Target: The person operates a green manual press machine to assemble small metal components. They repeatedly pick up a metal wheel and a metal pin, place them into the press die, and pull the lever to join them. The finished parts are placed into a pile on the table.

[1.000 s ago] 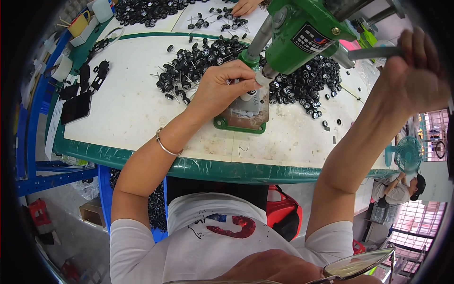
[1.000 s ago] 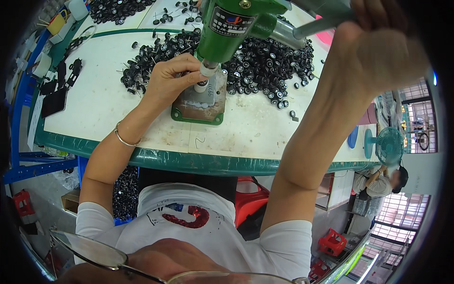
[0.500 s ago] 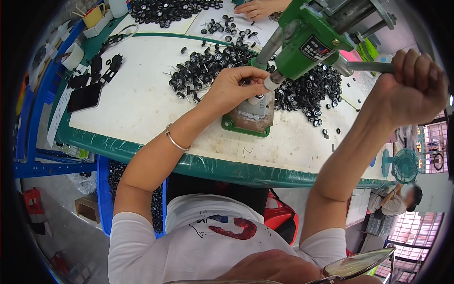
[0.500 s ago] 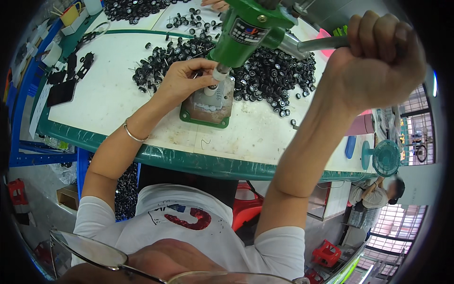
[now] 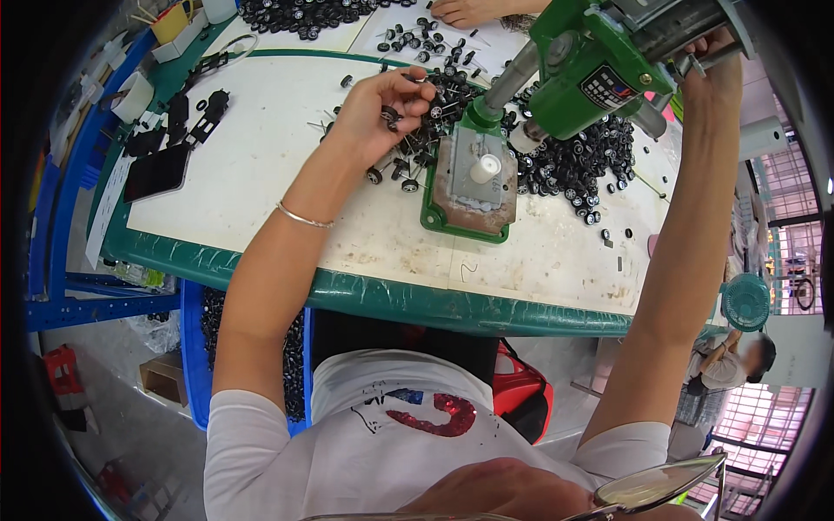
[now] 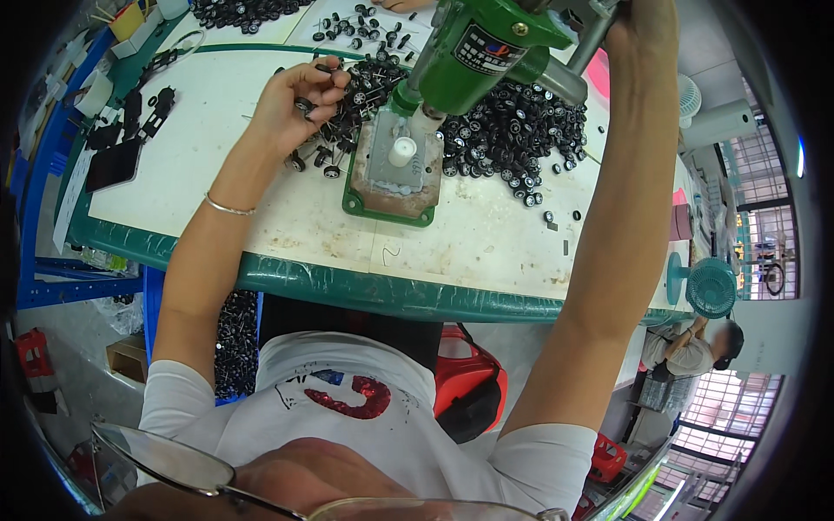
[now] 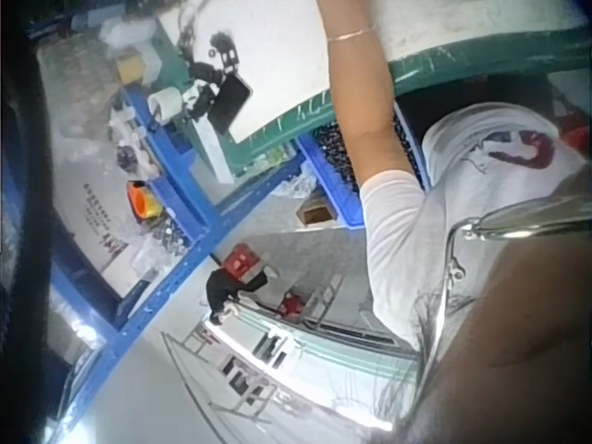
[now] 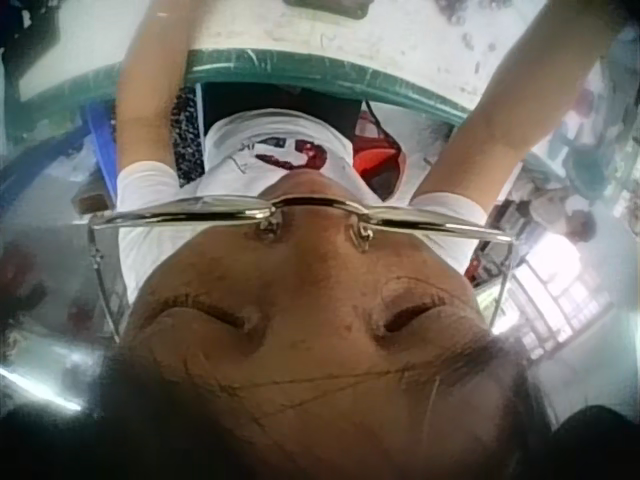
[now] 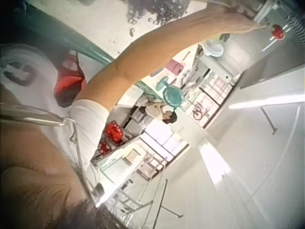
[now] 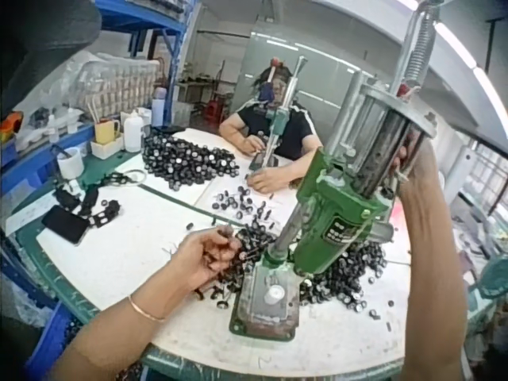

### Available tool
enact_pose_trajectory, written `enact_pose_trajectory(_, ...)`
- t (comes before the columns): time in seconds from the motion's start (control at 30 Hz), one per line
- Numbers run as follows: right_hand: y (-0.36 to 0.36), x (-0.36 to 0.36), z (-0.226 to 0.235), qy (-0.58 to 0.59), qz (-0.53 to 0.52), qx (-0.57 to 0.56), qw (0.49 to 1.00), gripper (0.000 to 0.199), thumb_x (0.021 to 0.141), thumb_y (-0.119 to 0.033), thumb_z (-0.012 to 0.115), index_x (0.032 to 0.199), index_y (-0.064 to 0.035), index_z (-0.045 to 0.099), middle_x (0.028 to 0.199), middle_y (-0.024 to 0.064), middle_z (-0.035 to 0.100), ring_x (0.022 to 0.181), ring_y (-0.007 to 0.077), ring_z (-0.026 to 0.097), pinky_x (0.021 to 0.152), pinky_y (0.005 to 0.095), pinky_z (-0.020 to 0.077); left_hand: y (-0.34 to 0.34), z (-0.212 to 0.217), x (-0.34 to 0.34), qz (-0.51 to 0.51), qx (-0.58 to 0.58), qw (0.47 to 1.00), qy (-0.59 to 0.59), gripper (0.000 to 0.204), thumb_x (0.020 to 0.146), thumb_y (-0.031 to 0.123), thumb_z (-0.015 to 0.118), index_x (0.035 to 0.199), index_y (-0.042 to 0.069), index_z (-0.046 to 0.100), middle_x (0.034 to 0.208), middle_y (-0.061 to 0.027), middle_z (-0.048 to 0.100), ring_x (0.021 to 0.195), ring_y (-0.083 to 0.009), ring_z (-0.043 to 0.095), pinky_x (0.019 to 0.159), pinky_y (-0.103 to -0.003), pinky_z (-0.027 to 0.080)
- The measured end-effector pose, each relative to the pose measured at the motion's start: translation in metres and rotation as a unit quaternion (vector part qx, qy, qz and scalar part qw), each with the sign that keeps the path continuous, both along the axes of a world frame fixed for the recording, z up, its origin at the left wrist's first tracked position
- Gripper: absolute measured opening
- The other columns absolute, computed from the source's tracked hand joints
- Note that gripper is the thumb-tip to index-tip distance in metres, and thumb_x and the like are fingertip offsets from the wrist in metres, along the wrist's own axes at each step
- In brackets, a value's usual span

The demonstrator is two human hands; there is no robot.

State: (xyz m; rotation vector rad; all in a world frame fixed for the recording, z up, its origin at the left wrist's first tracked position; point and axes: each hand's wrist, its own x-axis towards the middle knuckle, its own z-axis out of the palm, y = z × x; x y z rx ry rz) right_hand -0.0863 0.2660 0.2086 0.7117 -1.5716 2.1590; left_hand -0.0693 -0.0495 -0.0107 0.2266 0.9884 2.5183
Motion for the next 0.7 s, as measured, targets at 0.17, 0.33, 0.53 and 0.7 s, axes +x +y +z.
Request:
enact_pose_trajectory(0.17, -0.007, 0.033, -0.017, -0.018, -0.251, 0.026, 0.968, 0.023, 0.095, -0.021, 0.05, 0.095, -0.0003, 0.06, 0.087, 0.0084, 0.06, 0.078, 0.0192, 0.058, 0.069, 0.0296, 0.0464, 0.004, 0.03, 0.018, 0.024, -0.239, 0.962, 0.126, 0.022, 0.086, 0.019, 0.062, 0.098, 0.001, 0.067, 0.077, -0.0027, 0.063, 0.053, -0.0059, 0.047, 0.044, -0.021, 0.036)
enact_pose_trajectory(0.33, 0.006, 0.072, -0.1, -0.085, -0.298, 0.139, 0.94, 0.032, 0.094, -0.028, 0.055, 0.106, -0.0002, 0.064, 0.085, 0.0036, 0.065, 0.068, 0.0132, 0.061, 0.057, 0.0216, 0.0439, 0.002, 0.03, 0.035, 0.058, -0.63, 0.705, 0.321, 0.02, 0.075, 0.025, 0.073, 0.077, 0.005, 0.071, 0.062, -0.0061, 0.064, 0.053, -0.0166, 0.058, 0.051, -0.03, 0.044)
enact_pose_trajectory(0.53, -0.022, 0.119, -0.185, -0.116, -0.234, 0.558, 0.788, 0.022, 0.088, -0.021, 0.062, 0.105, -0.0068, 0.064, 0.094, 0.0057, 0.064, 0.077, 0.0184, 0.064, 0.066, 0.0316, 0.0506, 0.01, 0.022, 0.044, 0.047, -0.73, 0.57, 0.374, 0.018, 0.068, 0.022, 0.074, 0.07, 0.004, 0.069, 0.062, -0.0127, 0.065, 0.061, -0.0278, 0.064, 0.062, -0.04, 0.05)
enact_pose_trajectory(0.7, -0.033, 0.128, -0.212, -0.107, -0.242, 0.608, 0.748, 0.016, 0.089, -0.015, 0.06, 0.101, -0.0061, 0.064, 0.1, 0.0082, 0.059, 0.079, 0.0272, 0.063, 0.07, 0.0371, 0.0502, 0.014, 0.015, 0.036, 0.049, -0.733, 0.569, 0.37, 0.018, 0.069, 0.02, 0.072, 0.076, 0.004, 0.07, 0.072, -0.0144, 0.067, 0.068, -0.0286, 0.065, 0.066, -0.04, 0.051)
